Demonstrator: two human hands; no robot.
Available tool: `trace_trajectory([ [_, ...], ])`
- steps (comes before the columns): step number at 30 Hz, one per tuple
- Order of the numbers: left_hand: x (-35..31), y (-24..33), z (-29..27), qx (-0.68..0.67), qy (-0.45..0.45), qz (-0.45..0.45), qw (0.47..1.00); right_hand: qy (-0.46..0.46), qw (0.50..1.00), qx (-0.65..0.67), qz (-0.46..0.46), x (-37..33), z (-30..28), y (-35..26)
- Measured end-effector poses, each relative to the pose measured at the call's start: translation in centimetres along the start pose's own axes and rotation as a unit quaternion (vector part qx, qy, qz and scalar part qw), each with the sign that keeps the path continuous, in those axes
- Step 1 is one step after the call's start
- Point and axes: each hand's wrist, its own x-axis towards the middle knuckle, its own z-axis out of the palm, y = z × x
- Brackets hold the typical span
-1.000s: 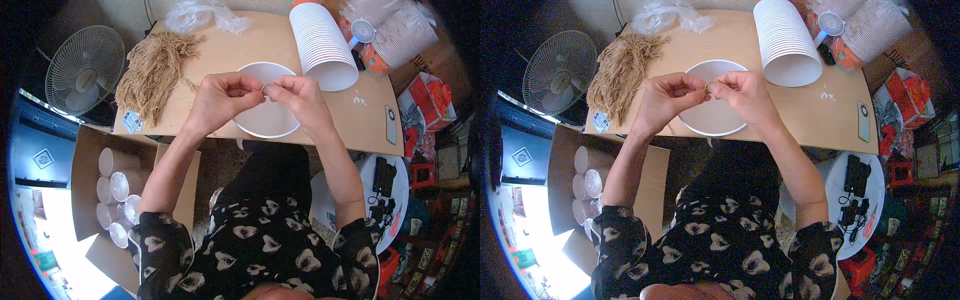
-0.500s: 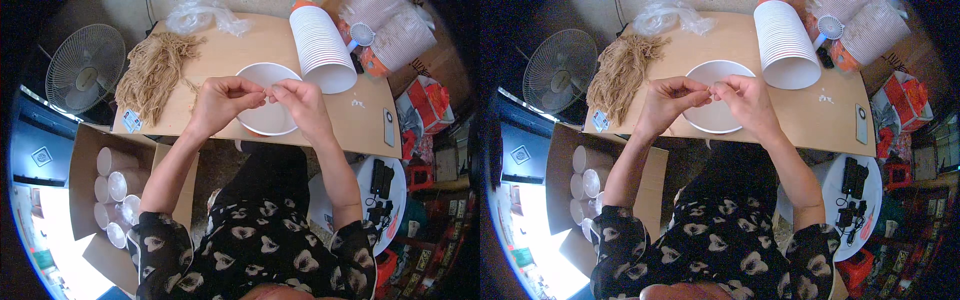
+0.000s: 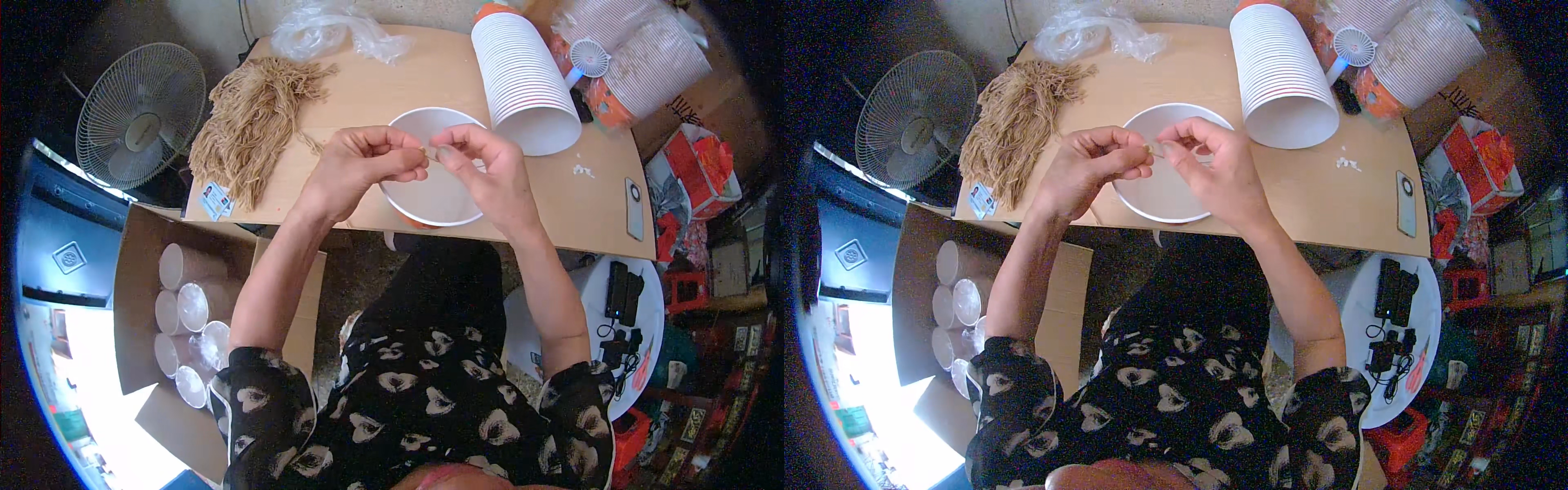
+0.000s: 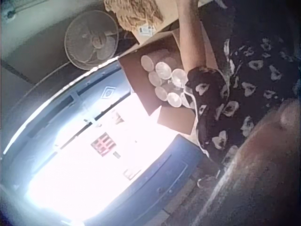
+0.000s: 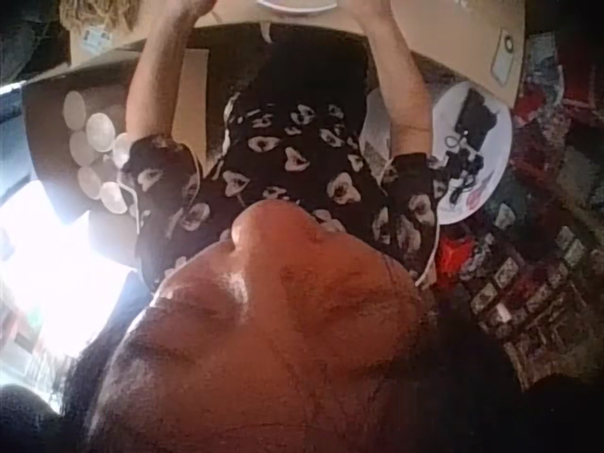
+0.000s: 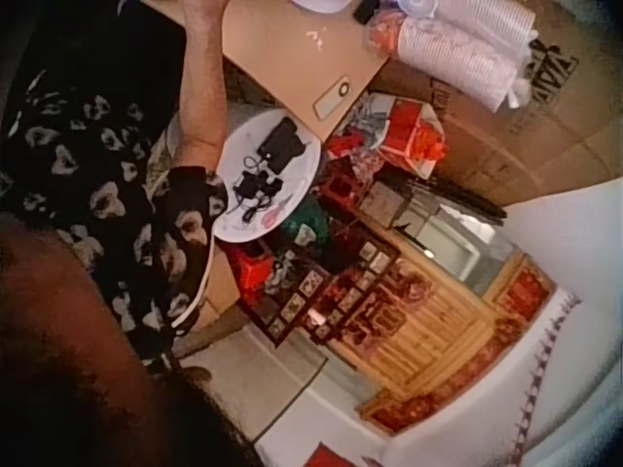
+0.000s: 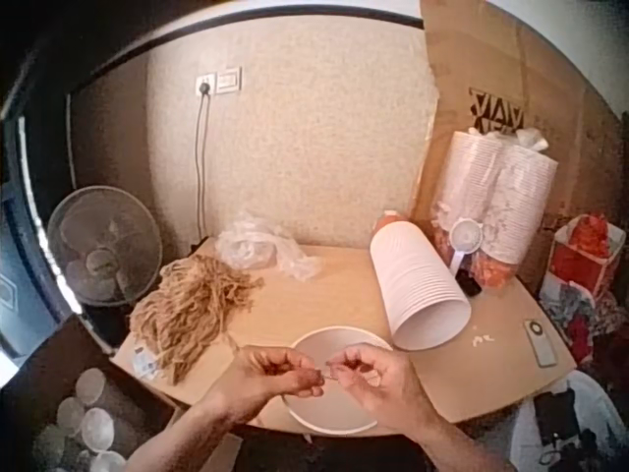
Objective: Attaching a piece of string or twine to decorative paper cups.
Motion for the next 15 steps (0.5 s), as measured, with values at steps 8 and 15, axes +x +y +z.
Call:
trace_trajectory([
  [8, 0.15, 0.04, 0.30, 0.054, -0.008, 0.033, 0.998, -0.017, 0.999, 0.018, -0.043, 0.16, 0.15, 0.04],
  [15, -0.02, -0.15, 0.17, 0.024, -0.004, 0.044, 0.999, -0.028, 0.996, -0.011, -0.083, -0.27, 0.00, -0.33],
])
